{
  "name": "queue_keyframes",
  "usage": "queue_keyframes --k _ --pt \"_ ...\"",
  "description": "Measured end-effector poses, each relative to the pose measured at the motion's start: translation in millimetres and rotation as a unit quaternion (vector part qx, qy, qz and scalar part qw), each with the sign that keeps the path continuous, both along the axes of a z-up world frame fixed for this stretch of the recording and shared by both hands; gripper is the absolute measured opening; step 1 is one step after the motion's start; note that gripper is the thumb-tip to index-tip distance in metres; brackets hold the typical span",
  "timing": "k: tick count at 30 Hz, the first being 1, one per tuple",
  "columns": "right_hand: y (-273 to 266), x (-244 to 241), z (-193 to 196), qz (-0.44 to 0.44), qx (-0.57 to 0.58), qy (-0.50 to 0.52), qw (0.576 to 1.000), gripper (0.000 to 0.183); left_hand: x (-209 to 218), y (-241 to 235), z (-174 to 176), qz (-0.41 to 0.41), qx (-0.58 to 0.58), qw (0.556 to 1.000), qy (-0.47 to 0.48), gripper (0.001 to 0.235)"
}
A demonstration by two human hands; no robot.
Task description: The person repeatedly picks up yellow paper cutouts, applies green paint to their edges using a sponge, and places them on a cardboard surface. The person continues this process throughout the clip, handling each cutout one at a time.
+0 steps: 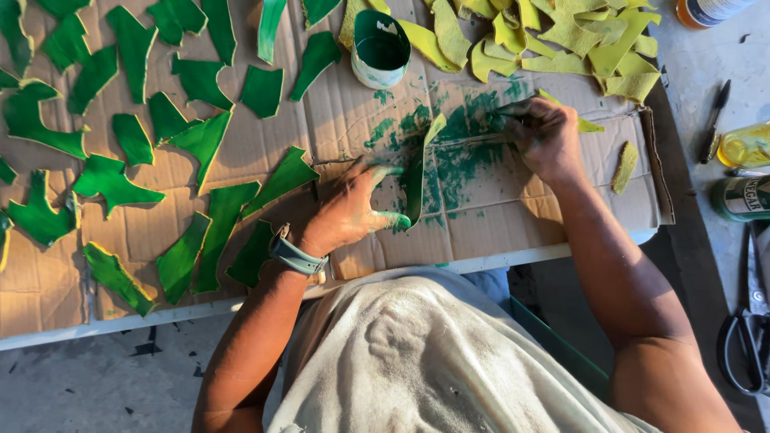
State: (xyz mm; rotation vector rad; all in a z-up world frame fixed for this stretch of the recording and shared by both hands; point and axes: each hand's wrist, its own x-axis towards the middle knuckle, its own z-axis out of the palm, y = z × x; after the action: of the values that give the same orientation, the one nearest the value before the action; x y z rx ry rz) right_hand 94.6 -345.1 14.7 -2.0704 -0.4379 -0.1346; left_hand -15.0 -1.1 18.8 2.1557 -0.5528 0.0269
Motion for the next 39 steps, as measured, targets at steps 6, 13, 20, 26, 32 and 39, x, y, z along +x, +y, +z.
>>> queue_keyframes --k 6,13,20,26,32,39 --pt "0 8 -18 0.01 0.182 0.07 0.981 0.008 35 -17 36 0.018 0.07 0.992 -0.1 0.029" --pt "-1 9 -21 -0.02 0.087 0.021 0.996 0.01 112 -42 43 -0.103 0.281 0.891 -0.341 0.01" --pt "-2 11 -25 -0.014 0.079 -0.003 0.997 0.009 139 -44 29 -0.162 0.328 0.83 -0.421 0.012" --pt "1 11 -25 -0.019 0.093 0.026 0.995 0.008 139 -39 22 -0.133 0.286 0.827 -0.466 0.009" --pt "5 9 -22 -0.01 0.134 0.055 0.989 0.007 142 -38 19 -0.203 0.366 0.806 -0.419 0.011" --pt "0 14 -28 -0.012 0.164 0.08 0.983 0.009 105 -20 52 -0.067 0.237 0.879 -0.409 0.028"
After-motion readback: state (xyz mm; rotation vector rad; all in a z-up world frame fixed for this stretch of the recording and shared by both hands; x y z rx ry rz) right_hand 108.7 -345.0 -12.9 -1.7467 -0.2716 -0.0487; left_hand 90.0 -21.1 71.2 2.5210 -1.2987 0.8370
